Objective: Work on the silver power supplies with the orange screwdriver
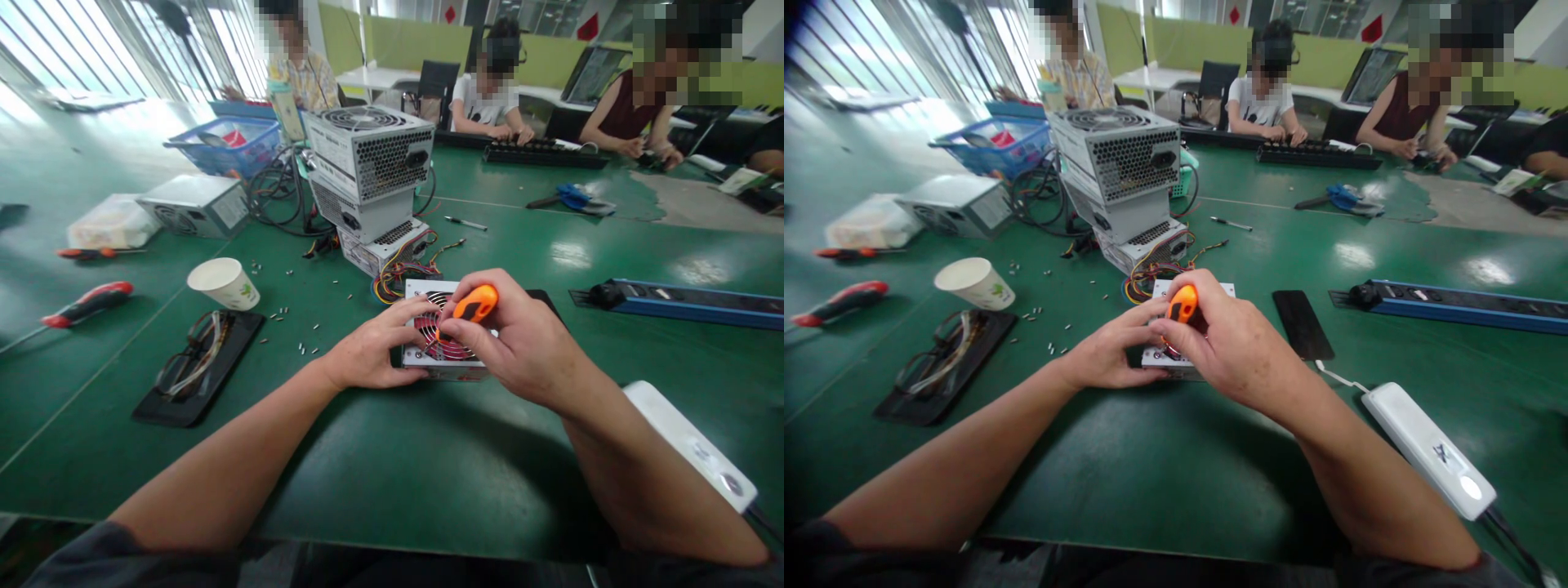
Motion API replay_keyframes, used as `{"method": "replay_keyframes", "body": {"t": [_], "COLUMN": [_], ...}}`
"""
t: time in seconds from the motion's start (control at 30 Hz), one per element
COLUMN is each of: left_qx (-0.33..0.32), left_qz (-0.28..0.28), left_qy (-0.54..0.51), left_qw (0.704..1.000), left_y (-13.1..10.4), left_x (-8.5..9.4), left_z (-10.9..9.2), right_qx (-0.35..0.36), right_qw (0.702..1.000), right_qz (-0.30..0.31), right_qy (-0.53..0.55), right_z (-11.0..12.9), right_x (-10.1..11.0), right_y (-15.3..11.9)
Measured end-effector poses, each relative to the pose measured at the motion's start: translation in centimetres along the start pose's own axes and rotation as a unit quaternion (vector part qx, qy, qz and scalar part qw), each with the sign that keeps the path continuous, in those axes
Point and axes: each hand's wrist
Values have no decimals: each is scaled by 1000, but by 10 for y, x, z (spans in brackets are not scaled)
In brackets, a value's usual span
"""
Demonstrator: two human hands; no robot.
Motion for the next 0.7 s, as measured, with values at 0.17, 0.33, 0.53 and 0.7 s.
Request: {"method": "replay_keyframes", "body": {"t": [0.17,0.33,0.53,0.7], "left_qx": [12,20,28,28], "left_qz": [3,5,1,-4], "left_qy": [4,13,5,7], "left_qw": [1000,1000,1000,1000], "left_y": [0,3,4,1], "left_x": [1,3,9,10], "left_z": [-2,-8,-11,-10], "right_qx": [13,-28,-89,-132], "right_qw": [1000,987,969,968], "right_qz": [19,-73,-168,-210], "right_qy": [17,143,156,42], "right_z": [1,-14,-30,-37], "right_x": [4,12,26,34], "right_y": [-3,-5,1,1]}}
Point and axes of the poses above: each hand's wrist, its own y-axis towards the middle knuckle, its own x-axis out of the back of the hand, z = x × y, and after that the axes turned 9 degrees about -y, right-handed
